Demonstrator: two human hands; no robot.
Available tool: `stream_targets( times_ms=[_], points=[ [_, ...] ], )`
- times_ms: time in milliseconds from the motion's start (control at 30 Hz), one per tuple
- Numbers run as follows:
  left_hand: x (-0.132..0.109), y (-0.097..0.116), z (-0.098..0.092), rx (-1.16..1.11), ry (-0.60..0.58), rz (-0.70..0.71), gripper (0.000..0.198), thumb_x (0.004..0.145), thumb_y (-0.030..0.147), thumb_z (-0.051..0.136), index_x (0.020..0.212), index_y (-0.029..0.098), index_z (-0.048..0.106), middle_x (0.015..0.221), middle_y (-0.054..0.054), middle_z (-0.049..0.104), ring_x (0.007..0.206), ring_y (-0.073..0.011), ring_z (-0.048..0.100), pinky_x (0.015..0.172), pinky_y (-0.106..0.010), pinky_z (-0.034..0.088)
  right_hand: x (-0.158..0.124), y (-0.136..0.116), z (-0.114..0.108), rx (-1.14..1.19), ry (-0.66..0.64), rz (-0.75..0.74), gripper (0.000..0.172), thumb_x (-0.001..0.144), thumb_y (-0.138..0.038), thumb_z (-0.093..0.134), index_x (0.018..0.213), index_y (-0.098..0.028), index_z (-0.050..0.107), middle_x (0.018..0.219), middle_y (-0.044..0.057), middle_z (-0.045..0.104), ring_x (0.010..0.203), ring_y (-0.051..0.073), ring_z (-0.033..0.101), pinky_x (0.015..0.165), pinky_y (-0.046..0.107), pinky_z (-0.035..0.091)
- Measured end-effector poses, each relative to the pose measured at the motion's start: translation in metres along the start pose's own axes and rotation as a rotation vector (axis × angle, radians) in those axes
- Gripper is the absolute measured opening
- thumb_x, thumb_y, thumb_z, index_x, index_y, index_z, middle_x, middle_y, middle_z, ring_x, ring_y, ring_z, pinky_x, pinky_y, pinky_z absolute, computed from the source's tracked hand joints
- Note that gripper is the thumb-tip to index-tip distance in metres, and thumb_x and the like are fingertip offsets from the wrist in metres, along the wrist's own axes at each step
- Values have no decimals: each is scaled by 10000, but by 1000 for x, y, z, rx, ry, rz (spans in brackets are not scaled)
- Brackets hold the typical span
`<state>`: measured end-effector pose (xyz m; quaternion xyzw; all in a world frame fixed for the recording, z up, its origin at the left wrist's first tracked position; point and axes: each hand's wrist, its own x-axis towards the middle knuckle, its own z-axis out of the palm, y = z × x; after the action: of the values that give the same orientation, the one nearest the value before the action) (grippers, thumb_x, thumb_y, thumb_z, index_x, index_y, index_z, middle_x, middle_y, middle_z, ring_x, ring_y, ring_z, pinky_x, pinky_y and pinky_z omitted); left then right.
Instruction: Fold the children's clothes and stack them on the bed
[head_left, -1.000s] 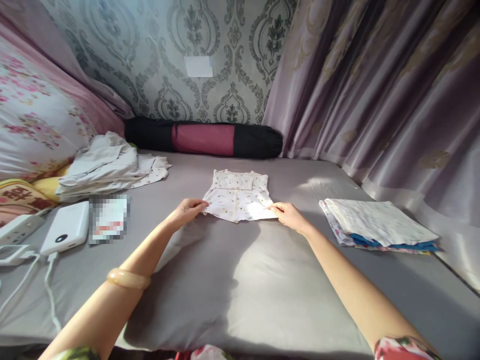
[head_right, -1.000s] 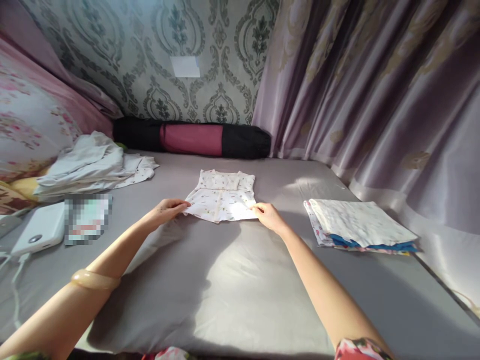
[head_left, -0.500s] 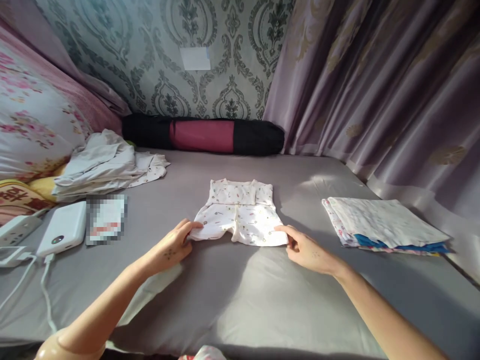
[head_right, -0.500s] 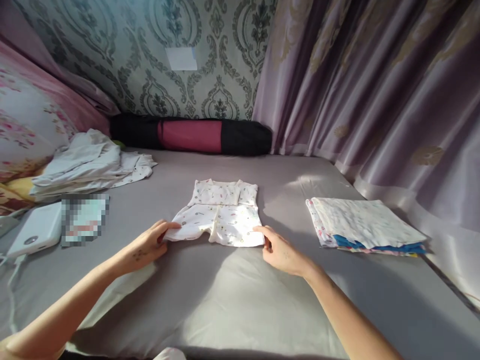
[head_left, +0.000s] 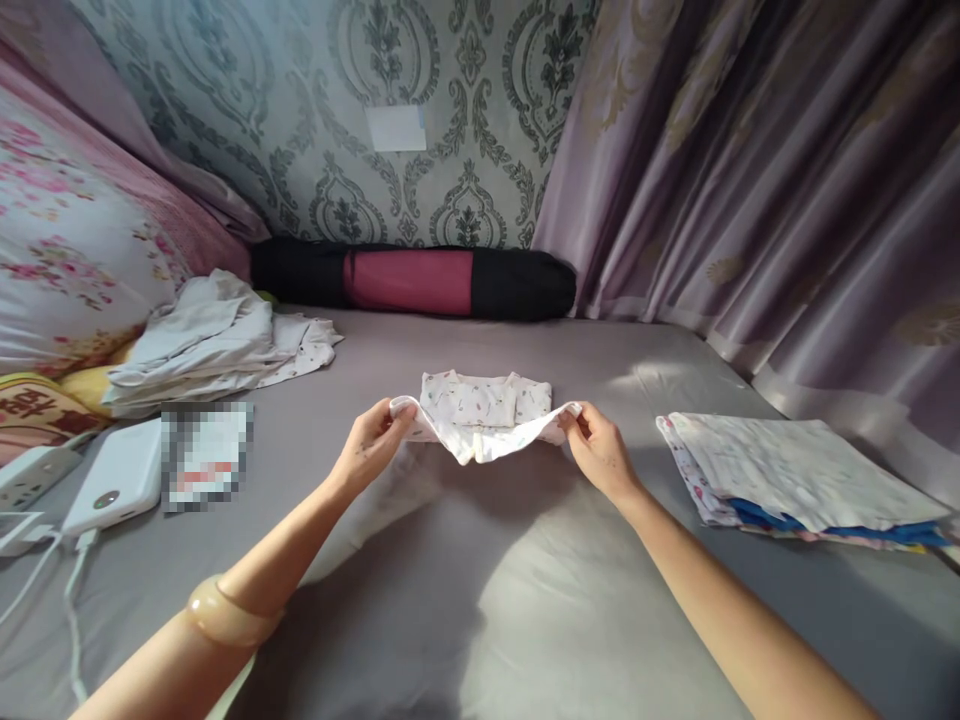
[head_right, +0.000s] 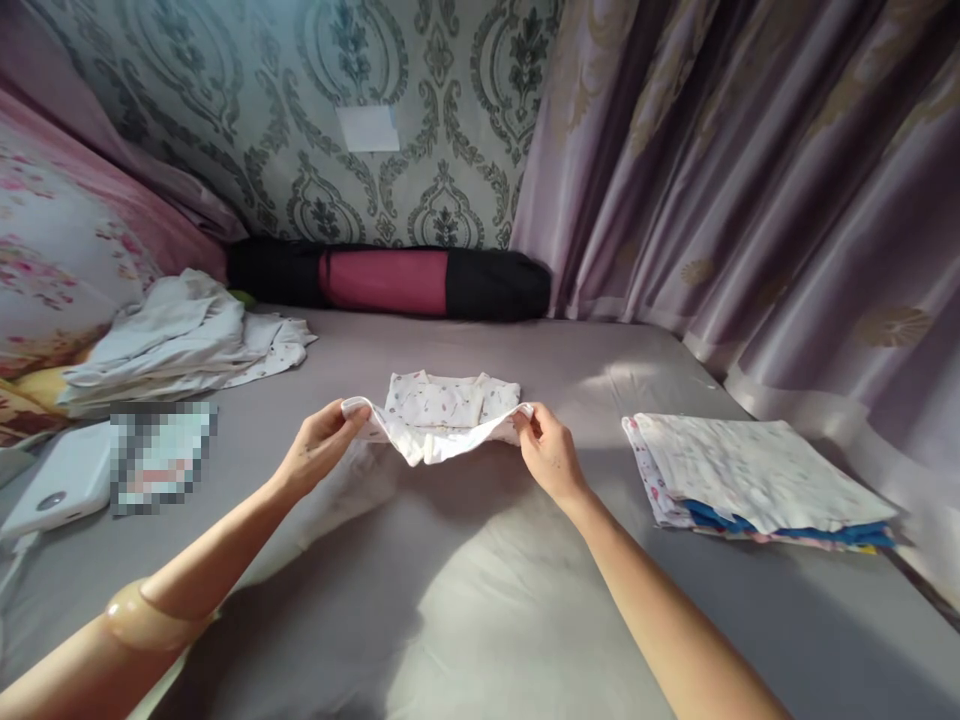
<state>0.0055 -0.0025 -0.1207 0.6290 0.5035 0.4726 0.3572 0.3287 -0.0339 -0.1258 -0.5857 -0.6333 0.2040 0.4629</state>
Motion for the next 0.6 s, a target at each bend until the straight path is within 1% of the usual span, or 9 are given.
stream_targets(
  times_ms=[100, 167, 267, 367, 467, 533, 600],
  points=[
    [19, -10, 12, -53, 57, -43, 431, 781, 586, 616, 805, 156, 630, 671, 7, 571, 639, -132, 527, 580, -233, 411, 18, 8, 9, -32, 54, 43, 320, 908, -501, 459, 829, -204, 548, 687, 15, 612, 649, 173, 577, 599, 247, 408],
    [35, -18, 19, -27, 87, -73, 453, 775, 599, 599, 821, 149, 631, 662, 10, 565, 622, -129, 515, 565, -230, 397, 34, 15, 15, -116, 79, 80, 304, 910, -473, 445, 797, -207, 538, 665, 13, 600, 644, 172, 567, 599, 245, 393],
    [63, -33, 29, 165, 130, -169, 458, 801, 589, 529, 783, 144, 636, 634, -3, 565, 637, -153, 532, 558, -238, 384, 56, 28, 26, -340, 64, 183, 270, 920, -397, 440, 787, -199, 567, 701, 35, 628, 697, 182, 584, 633, 248, 386],
    [84, -43, 36, 413, 151, -305, 464, 820, 567, 485, 752, 144, 662, 668, -59, 628, 744, -217, 599, 612, -268, 408, 70, 38, 37, -532, -5, 336, 276, 942, -375, 436, 891, -192, 636, 867, 83, 688, 833, 210, 624, 690, 259, 401],
    [92, -46, 37, 511, 94, -343, 428, 797, 521, 546, 863, 127, 701, 814, -107, 706, 845, -252, 641, 674, -277, 430, 74, 43, 44, -626, -52, 432, 309, 964, -390, 421, 1027, -200, 657, 988, 113, 698, 938, 231, 637, 751, 278, 419],
    [92, -47, 36, 519, 61, -346, 377, 785, 435, 579, 949, 120, 705, 894, -115, 723, 863, -246, 651, 695, -271, 436, 74, 44, 45, -648, -67, 437, 334, 974, -400, 407, 1065, -197, 657, 1007, 123, 698, 969, 238, 639, 778, 286, 424],
    [89, -48, 34, 522, 64, -334, 337, 797, 367, 562, 979, 123, 707, 921, -111, 727, 870, -233, 651, 717, -266, 438, 74, 43, 44, -647, -81, 432, 341, 977, -402, 405, 1075, -196, 659, 1024, 125, 697, 996, 242, 636, 794, 287, 428]
  ],
)
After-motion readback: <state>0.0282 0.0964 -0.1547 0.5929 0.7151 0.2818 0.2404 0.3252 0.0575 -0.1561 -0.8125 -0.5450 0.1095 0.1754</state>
